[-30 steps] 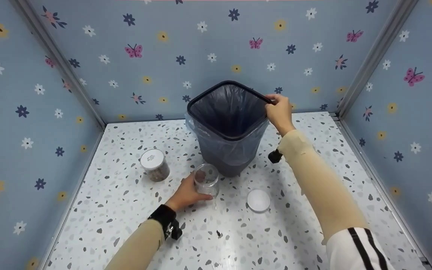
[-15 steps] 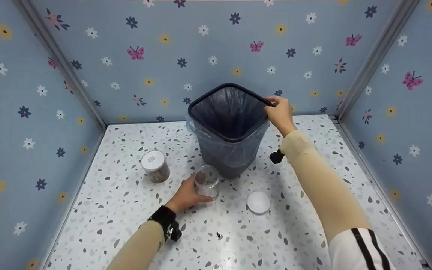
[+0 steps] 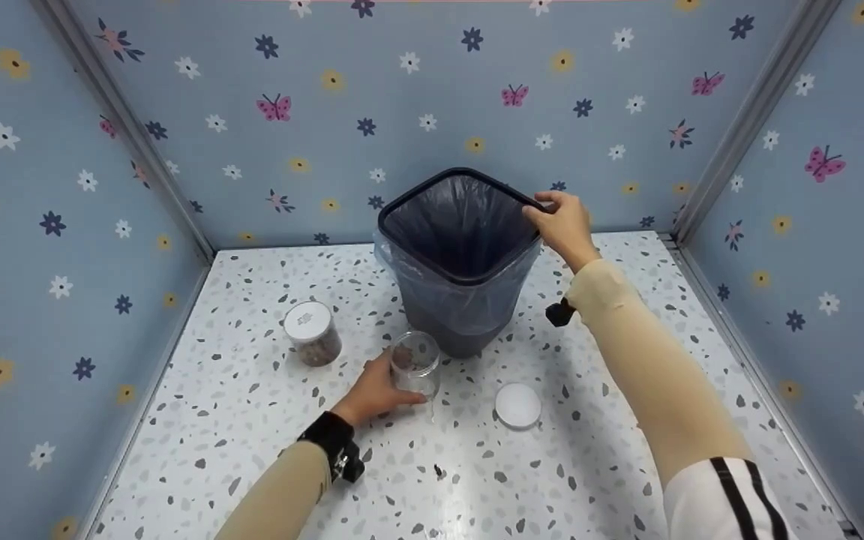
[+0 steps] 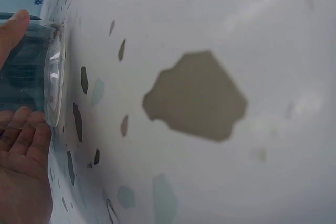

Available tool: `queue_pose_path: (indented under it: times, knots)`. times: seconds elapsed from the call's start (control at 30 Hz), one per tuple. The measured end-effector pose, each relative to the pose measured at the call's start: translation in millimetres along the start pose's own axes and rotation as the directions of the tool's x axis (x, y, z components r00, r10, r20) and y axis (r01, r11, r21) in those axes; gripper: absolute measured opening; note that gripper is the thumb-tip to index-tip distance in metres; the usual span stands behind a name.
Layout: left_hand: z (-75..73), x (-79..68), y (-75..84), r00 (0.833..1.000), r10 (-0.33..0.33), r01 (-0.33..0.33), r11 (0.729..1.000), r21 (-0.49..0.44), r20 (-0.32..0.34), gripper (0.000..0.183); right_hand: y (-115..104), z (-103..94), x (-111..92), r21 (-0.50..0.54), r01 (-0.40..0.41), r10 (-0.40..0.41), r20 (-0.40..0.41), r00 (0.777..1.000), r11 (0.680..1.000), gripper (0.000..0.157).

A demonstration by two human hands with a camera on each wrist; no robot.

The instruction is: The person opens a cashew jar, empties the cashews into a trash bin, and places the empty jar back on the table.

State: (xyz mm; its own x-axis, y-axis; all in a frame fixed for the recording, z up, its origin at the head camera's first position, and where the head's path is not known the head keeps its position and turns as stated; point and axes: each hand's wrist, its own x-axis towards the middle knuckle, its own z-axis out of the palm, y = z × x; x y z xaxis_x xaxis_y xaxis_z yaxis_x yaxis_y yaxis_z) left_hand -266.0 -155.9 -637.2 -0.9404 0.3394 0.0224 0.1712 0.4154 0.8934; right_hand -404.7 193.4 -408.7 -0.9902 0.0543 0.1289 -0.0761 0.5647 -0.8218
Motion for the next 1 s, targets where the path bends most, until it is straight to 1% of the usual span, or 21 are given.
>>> queue_pose_path:
  times: [0.1, 0.23, 0.47, 0.73, 1.0]
  knots:
    - [0.5, 0.6, -0.4, 1.000, 0.004, -0.004, 1.000, 0.000, 0.002, 0.120, -1, -3.5, -1, 0.022, -0.004, 0.003, 0.010, 1.000, 1.000, 0.051]
    - [1.2, 0.1, 1.1, 1.000, -0.007, 0.007, 1.000, -0.001, -0.002, 0.118, -2, -7.6, -2, 0.028, -0.005, 0.005, 0.014, 1.000, 1.000, 0.052]
    - [0.7, -2.0, 5.6, 0.999, -0.041, 0.041, 0.999, -0.011, -0.006, 0.118, -4, -15.1, -6, 0.024, 0.016, -0.016, -0.003, 1.000, 1.000, 0.050]
    - [0.9, 0.3, 3.0, 0.999, -0.052, 0.052, 0.998, -0.022, -0.003, 0.120, -8, -22.4, -10, 0.020, 0.039, -0.039, -0.020, 0.999, 0.999, 0.049]
    - [1.9, 0.0, 2.5, 0.998, -0.058, 0.059, 0.998, 0.016, -0.015, 0.117, -13, -29.4, -18, 0.049, 0.010, -0.009, -0.008, 1.000, 0.999, 0.048]
